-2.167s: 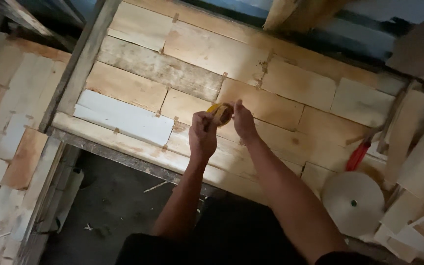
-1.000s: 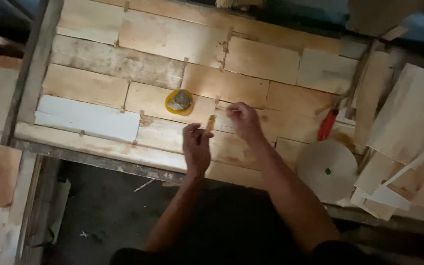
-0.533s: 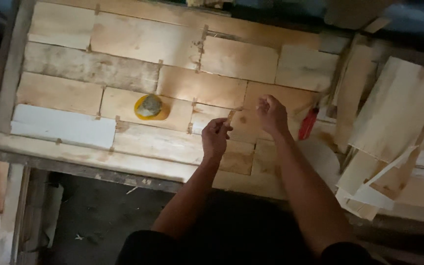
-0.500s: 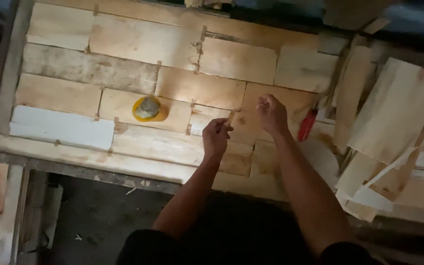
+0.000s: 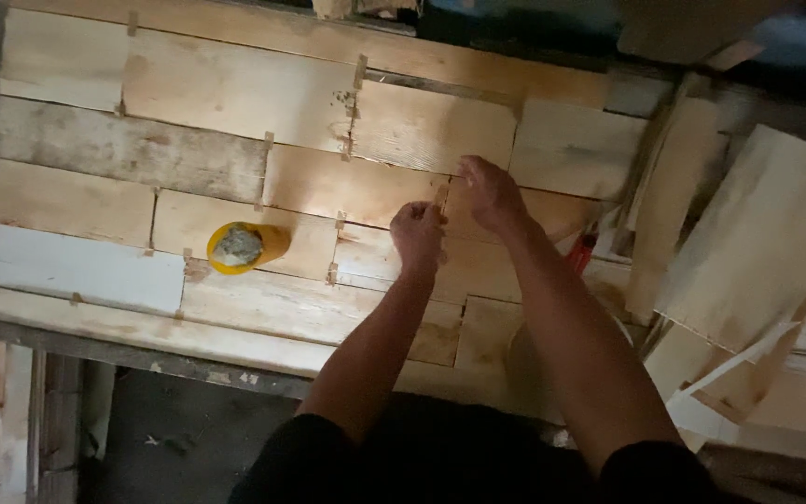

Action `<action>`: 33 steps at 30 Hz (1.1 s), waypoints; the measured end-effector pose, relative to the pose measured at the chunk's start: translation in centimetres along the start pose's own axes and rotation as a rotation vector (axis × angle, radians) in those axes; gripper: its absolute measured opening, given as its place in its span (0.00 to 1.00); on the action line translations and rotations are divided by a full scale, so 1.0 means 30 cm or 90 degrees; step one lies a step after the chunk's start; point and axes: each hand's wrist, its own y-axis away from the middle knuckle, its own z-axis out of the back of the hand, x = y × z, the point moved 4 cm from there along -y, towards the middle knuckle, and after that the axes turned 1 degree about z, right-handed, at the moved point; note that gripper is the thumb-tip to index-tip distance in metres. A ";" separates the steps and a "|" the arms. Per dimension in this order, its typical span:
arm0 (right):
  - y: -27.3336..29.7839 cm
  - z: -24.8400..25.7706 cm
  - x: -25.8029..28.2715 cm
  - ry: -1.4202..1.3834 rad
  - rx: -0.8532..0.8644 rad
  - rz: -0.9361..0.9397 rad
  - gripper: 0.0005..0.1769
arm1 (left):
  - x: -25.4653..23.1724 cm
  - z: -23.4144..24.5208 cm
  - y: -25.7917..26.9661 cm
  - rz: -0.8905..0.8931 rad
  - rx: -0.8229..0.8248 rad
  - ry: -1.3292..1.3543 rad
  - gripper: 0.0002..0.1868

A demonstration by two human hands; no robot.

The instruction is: Applying and trimming thin wood strips to a panel using glue and a utility knife.

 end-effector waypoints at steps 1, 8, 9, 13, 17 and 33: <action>-0.010 0.004 -0.006 -0.002 0.003 -0.004 0.18 | -0.001 -0.023 -0.019 0.005 -0.001 -0.003 0.09; -0.094 -0.009 -0.098 -0.019 0.010 0.059 0.10 | 0.135 -0.105 -0.180 -0.001 -0.074 -0.159 0.12; -0.101 -0.010 -0.104 -0.034 0.007 0.074 0.09 | 0.164 -0.103 -0.201 -0.029 -0.096 -0.216 0.12; -0.131 0.002 -0.082 -0.037 0.017 0.068 0.09 | 0.088 -0.105 -0.160 -0.021 -0.109 -0.271 0.13; -0.167 -0.023 -0.105 0.011 0.041 0.022 0.11 | 0.054 -0.109 -0.143 0.039 -0.110 -0.261 0.14; -0.194 -0.049 -0.120 0.096 0.045 -0.041 0.10 | 0.127 -0.118 -0.193 -0.029 -0.168 -0.318 0.15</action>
